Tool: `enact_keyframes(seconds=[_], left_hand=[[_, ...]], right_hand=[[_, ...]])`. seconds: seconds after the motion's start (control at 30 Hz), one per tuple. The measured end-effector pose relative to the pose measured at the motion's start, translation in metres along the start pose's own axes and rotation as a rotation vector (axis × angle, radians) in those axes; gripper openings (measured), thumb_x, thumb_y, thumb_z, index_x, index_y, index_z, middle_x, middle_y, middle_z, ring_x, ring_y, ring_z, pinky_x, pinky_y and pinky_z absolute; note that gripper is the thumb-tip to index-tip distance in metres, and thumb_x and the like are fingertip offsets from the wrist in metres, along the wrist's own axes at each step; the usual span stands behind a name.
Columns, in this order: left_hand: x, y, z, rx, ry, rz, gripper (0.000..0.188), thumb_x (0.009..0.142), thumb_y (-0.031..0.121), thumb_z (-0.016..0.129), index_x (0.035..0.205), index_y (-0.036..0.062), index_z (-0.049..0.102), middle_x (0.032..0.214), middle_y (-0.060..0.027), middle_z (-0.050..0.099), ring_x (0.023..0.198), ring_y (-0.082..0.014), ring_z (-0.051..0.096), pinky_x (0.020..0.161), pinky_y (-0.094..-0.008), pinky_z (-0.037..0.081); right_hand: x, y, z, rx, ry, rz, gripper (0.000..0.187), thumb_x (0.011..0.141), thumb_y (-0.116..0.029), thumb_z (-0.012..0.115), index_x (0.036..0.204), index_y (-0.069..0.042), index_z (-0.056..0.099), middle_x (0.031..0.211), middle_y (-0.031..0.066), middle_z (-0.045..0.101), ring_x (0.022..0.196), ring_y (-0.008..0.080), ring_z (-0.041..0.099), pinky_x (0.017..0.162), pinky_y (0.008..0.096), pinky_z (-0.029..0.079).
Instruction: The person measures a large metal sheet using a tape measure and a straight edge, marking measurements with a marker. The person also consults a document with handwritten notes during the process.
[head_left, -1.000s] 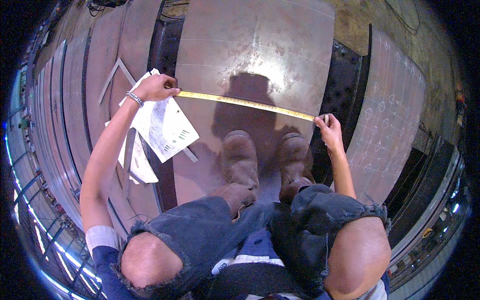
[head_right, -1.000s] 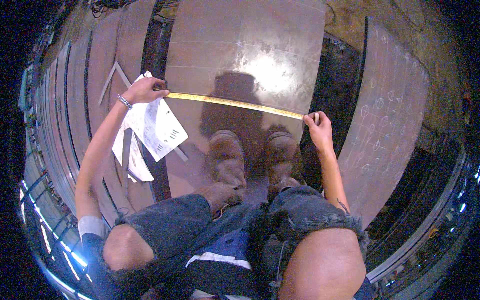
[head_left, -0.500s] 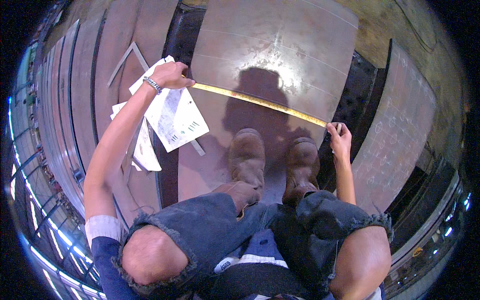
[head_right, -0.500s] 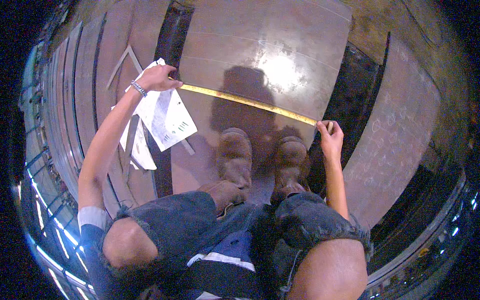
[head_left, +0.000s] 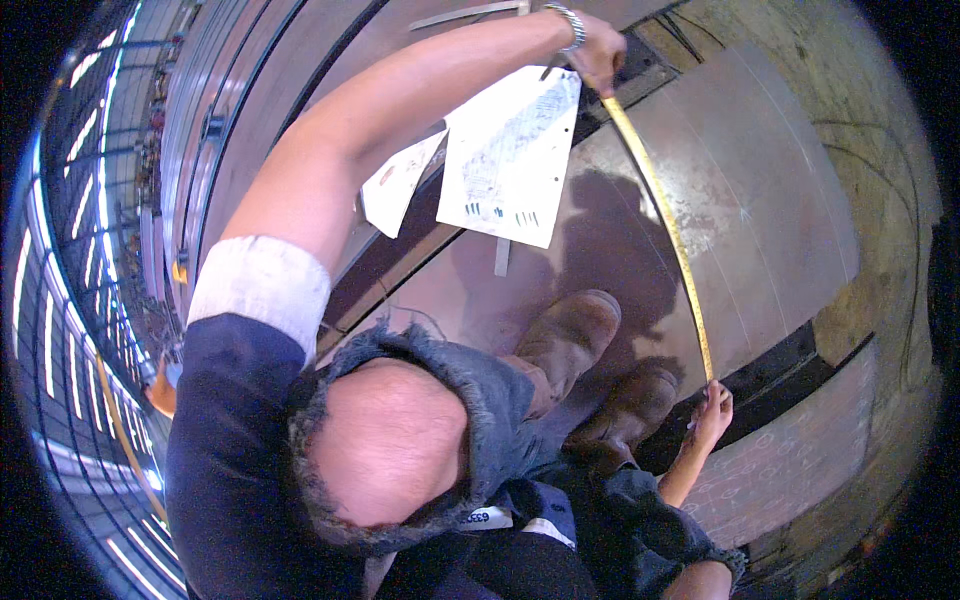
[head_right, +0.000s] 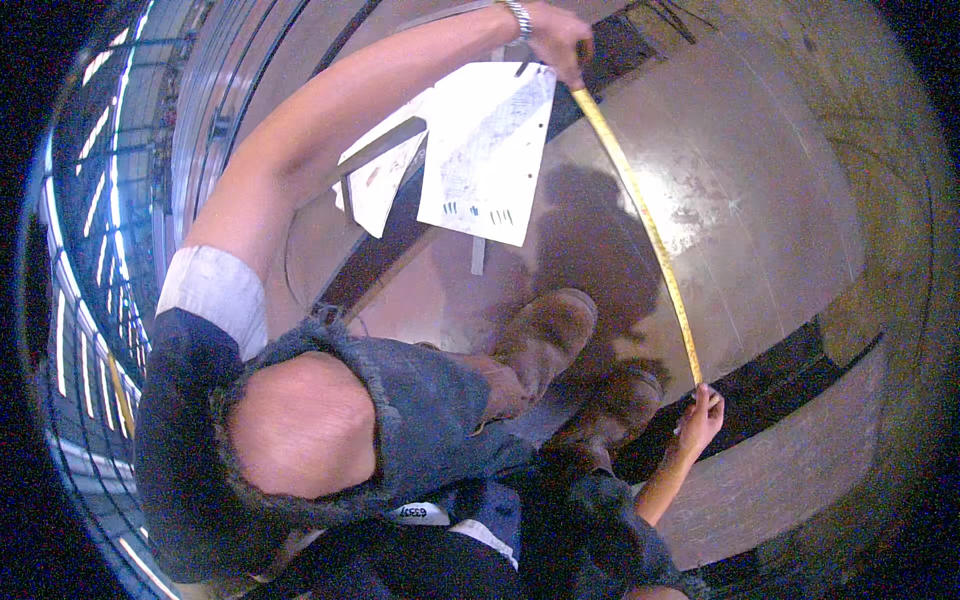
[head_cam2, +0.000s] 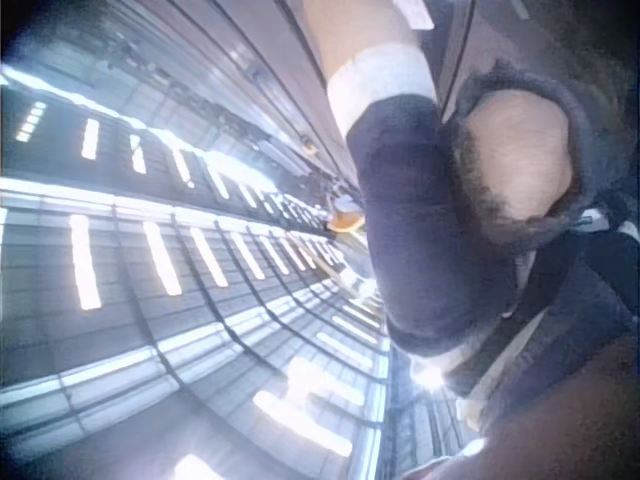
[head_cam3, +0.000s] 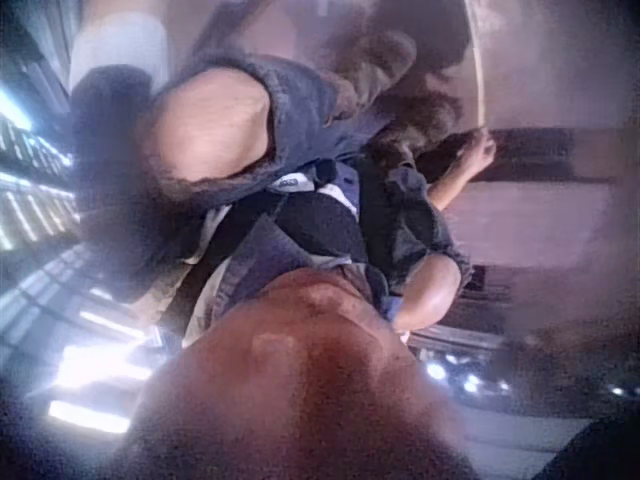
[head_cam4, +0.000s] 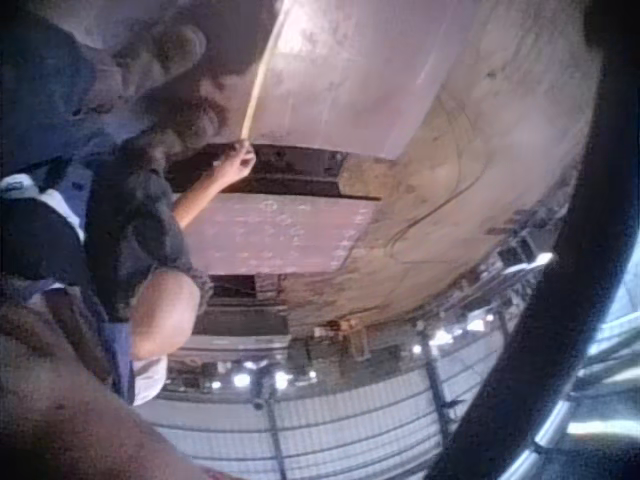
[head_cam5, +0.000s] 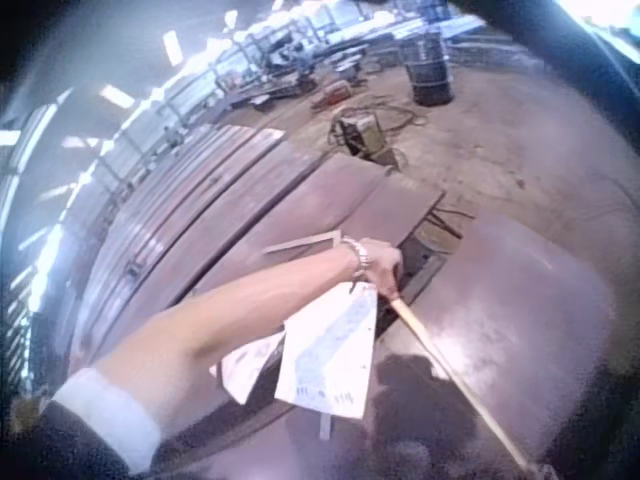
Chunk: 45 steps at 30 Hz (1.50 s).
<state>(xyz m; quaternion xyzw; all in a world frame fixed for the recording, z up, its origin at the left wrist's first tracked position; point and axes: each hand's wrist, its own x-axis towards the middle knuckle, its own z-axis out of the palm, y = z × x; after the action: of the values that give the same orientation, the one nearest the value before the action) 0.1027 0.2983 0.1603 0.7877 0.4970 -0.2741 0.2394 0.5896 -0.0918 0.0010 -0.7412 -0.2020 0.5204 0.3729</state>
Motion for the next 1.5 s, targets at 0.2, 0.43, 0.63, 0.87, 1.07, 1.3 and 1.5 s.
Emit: enact_keyframes(seconds=[0.2,0.43,0.63,0.87,1.07,1.3,1.5], left_hand=[[-0.004,-0.014,0.003,0.224,0.32,-0.069,0.043,0.07,0.047,0.076,0.099,0.0161,0.075,0.091,-0.0104,0.073,0.09,-0.0304,0.07,0.075,-0.043,0.056],[-0.002,-0.032,0.021,0.131,0.206,-0.06,0.048,0.073,0.047,0.075,0.111,0.0177,0.071,0.1,-0.0093,0.073,0.098,-0.03,0.068,0.081,-0.0446,0.055],[-0.004,-0.053,0.025,0.121,0.288,-0.035,0.041,0.071,0.048,0.076,0.099,0.017,0.074,0.095,-0.0104,0.073,0.094,-0.0319,0.069,0.08,-0.044,0.055],[-0.004,-0.056,0.027,0.125,0.258,-0.049,0.049,0.07,0.052,0.076,0.105,0.017,0.074,0.101,-0.0099,0.073,0.098,-0.0304,0.068,0.082,-0.0426,0.055],[0.002,-0.061,0.031,0.105,0.218,-0.04,0.053,0.07,0.054,0.076,0.107,0.017,0.073,0.102,-0.0101,0.073,0.099,-0.0307,0.068,0.083,-0.0427,0.054],[0.0,-0.062,0.032,0.122,0.135,-0.063,0.054,0.07,0.055,0.076,0.107,0.0165,0.073,0.101,-0.0106,0.073,0.099,-0.0309,0.068,0.082,-0.0434,0.054],[0.004,-0.058,0.033,0.12,0.156,-0.063,0.054,0.07,0.056,0.076,0.107,0.017,0.074,0.102,-0.0099,0.073,0.099,-0.0309,0.068,0.082,-0.0433,0.054]], right_hand=[[-0.01,-0.014,0.017,-0.039,-0.028,0.073,0.019,0.093,-0.024,0.068,0.085,-0.013,0.054,0.069,-0.0066,0.049,0.047,0.0013,0.035,0.038,0.0193,0.025],[-0.009,-0.017,0.012,-0.037,0.013,0.063,0.019,0.092,-0.024,0.069,0.086,-0.013,0.054,0.07,-0.0065,0.049,0.046,0.0012,0.035,0.037,0.0189,0.025],[-0.003,-0.004,0.005,-0.03,-0.024,0.055,0.017,0.091,-0.023,0.07,0.089,-0.013,0.056,0.073,-0.0064,0.051,0.047,0.001,0.037,0.038,0.018,0.026],[-0.011,-0.015,0.017,-0.026,0.016,0.079,0.016,0.091,-0.022,0.069,0.089,-0.013,0.056,0.073,-0.0061,0.051,0.047,0.001,0.037,0.039,0.0184,0.026],[-0.013,-0.021,0.018,-0.045,0.017,0.093,0.016,0.092,-0.022,0.068,0.089,-0.013,0.056,0.072,-0.0062,0.051,0.048,0.0008,0.038,0.039,0.0178,0.026],[-0.019,-0.026,0.025,-0.033,0.0,0.108,0.016,0.093,-0.02,0.067,0.085,-0.014,0.054,0.07,-0.0074,0.05,0.047,0.0004,0.037,0.039,0.0173,0.026],[-0.016,-0.024,0.018,-0.016,-0.007,0.11,0.016,0.093,-0.021,0.067,0.086,-0.014,0.054,0.071,-0.0074,0.05,0.048,0.0007,0.038,0.039,0.0172,0.027]])
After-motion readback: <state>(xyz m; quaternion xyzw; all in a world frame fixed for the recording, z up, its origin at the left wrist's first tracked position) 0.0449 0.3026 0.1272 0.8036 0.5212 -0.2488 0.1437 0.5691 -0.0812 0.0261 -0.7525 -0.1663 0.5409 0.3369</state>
